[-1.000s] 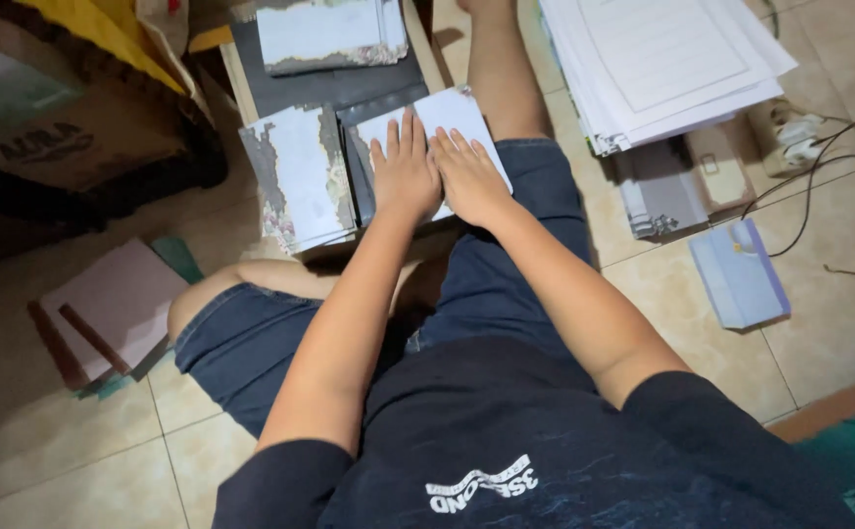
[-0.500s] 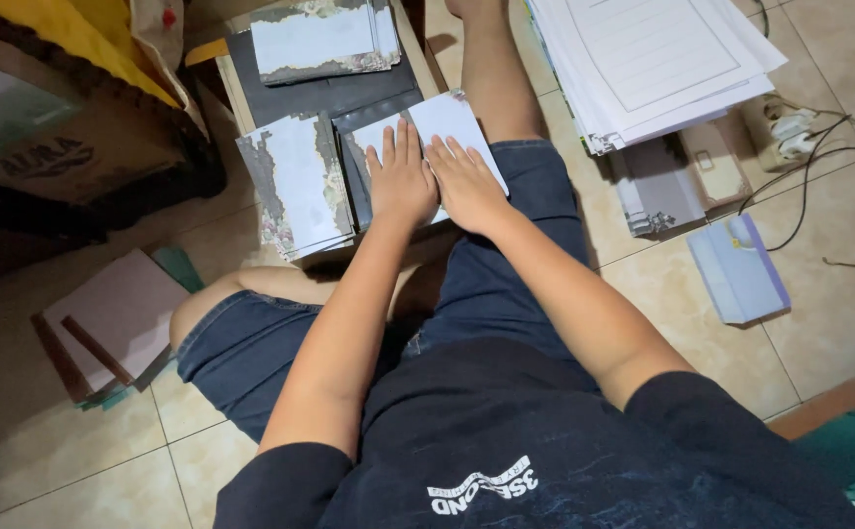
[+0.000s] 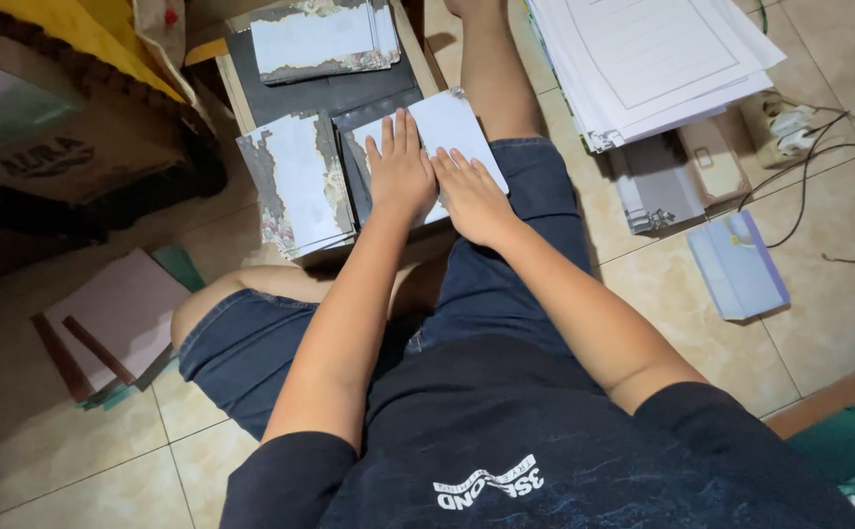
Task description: A person sitting on the floor is organizing and stacking various sheets of paper.
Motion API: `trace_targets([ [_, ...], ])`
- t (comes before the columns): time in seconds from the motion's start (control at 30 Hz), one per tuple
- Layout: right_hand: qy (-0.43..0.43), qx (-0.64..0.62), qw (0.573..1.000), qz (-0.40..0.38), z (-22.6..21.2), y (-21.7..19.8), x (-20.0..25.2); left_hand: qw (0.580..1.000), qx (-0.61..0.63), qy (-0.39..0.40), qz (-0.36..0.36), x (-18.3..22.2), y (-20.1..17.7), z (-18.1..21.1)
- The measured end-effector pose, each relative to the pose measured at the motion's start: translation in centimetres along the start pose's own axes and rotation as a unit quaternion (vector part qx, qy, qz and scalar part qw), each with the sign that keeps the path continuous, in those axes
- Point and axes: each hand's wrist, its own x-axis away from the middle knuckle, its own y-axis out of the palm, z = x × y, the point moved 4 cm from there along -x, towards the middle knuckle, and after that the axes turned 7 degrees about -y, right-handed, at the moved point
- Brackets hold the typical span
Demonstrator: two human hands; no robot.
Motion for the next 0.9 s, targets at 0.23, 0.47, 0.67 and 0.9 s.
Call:
trace_targets([
  [0.23, 0.005, 0.02, 1.0, -0.004, 0.7, -0.1, -3.3, 1.0, -0.009, 0.008, -0.015, 0.6, 1.1, -0.1],
  [0.47, 0.012, -0.002, 1.0, -0.015, 0.0, 0.1, -0.5, 1.0, 0.002, 0.005, 0.016, -1.1, 1.1, -0.5],
  [0.67, -0.008, 0.027, 1.0, -0.015, 1.3, -0.7, -4.3, 1.0, -0.001, -0.002, -0.002, 0.8, 1.2, -0.2],
  [0.9, -0.06, 0.033, 0.998, 0.007, 1.7, 0.5, -3.4, 1.0, 0.018, -0.019, 0.0, 1.0, 0.2, -0.4],
])
